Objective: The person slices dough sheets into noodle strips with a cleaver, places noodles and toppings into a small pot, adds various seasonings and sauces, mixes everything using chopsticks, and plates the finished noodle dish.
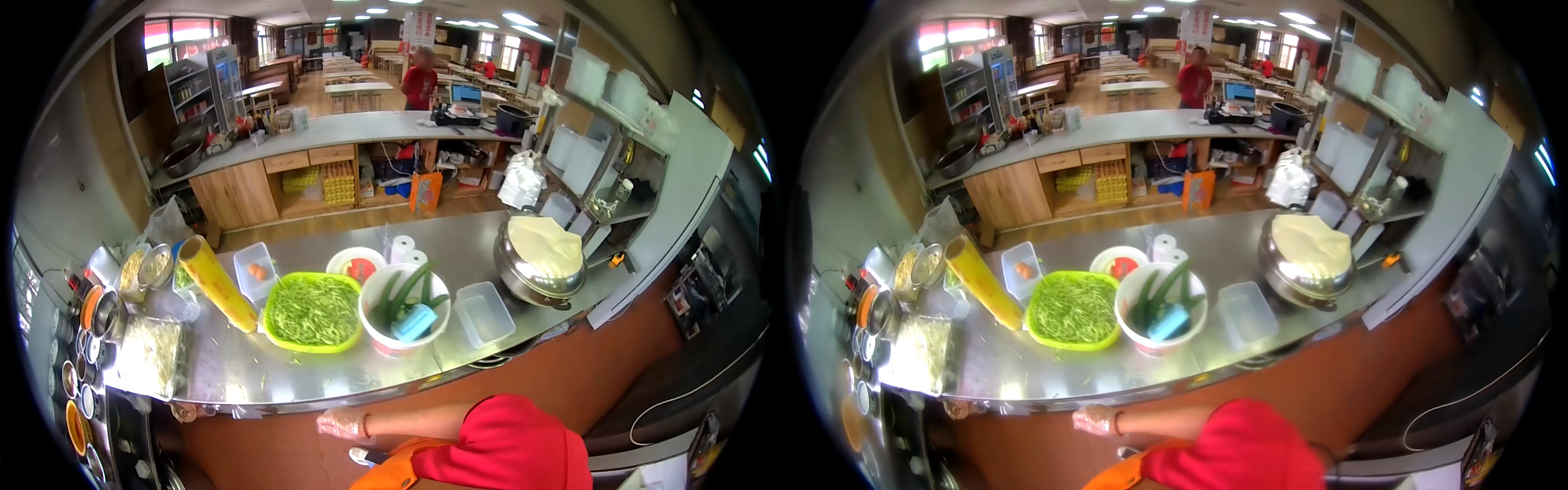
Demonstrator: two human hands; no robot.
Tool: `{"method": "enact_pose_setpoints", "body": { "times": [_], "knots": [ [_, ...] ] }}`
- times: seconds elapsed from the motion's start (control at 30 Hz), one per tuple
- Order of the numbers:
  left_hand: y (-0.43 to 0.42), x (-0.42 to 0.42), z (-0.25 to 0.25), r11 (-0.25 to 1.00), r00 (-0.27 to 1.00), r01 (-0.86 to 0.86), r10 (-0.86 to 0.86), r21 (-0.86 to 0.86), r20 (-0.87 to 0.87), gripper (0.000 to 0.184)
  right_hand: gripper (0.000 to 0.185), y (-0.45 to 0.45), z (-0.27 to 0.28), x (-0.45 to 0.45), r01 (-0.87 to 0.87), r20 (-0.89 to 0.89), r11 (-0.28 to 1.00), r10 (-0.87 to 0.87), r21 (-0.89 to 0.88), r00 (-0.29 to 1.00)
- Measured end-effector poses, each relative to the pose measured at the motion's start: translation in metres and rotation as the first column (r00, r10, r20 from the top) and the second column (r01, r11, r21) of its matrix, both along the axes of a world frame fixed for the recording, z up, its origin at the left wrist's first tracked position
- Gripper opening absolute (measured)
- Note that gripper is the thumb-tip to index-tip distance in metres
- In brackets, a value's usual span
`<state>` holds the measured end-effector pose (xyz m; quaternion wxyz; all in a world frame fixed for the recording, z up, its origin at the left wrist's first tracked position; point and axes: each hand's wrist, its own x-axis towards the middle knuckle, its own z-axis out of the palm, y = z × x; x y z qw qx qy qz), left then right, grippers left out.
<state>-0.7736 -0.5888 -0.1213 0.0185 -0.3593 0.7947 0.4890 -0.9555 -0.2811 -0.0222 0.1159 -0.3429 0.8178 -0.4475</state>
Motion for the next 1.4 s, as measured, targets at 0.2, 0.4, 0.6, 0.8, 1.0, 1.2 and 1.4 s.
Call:
{"method": "enact_pose_setpoints", "body": {
  "times": [0.2, 0.4, 0.6, 0.8, 1.0, 1.2, 1.4],
  "knots": [
    [-0.048, -0.038, -0.010, 0.999, 0.997, 0.007, -0.009, 0.032, 0.081, 0.038, 0.016, -0.057, 0.022, -0.054, 0.011, -0.033, 0.988, -0.016, -0.154, 0.999],
    [-0.057, -0.045, -0.018, 0.998, 0.988, -0.026, 0.018, 0.053, 0.151, 0.038, 0.017, -0.058, 0.065, -0.083, 0.232, 0.659, 0.897, 0.082, -0.376, 0.748],
    [-0.032, -0.067, -0.007, 0.997, 0.989, -0.068, 0.062, 0.035, 0.136, 0.039, 0.036, -0.051, 0.063, -0.132, 0.611, 0.863, 0.610, 0.330, -0.504, 0.381],
    [-0.012, -0.086, -0.009, 0.993, 0.986, -0.113, 0.108, 0.028, 0.131, 0.042, 0.029, 0.002, 0.126, -0.147, 0.331, 0.346, 0.586, -0.091, -0.740, 0.934],
    [0.002, -0.028, -0.031, 0.951, 0.944, -0.307, 0.299, 0.039, 0.140, 0.047, 0.014, 0.022, 0.096, -0.166, 0.284, 0.195, 0.513, -0.221, -0.810, 0.956],
    [0.052, 0.002, -0.010, 0.453, 0.451, -0.891, 0.891, -0.031, 0.058, 0.047, 0.028, 0.025, 0.117, -0.141, 0.432, 0.526, 0.511, 0.047, -0.743, 0.849],
    [0.007, 0.066, -0.072, 0.945, 0.661, -0.248, 0.325, -0.212, 0.676, 0.045, 0.023, -0.002, 0.115, -0.157, 0.490, 0.560, 0.408, 0.064, -0.770, 0.826]
  ]
}}
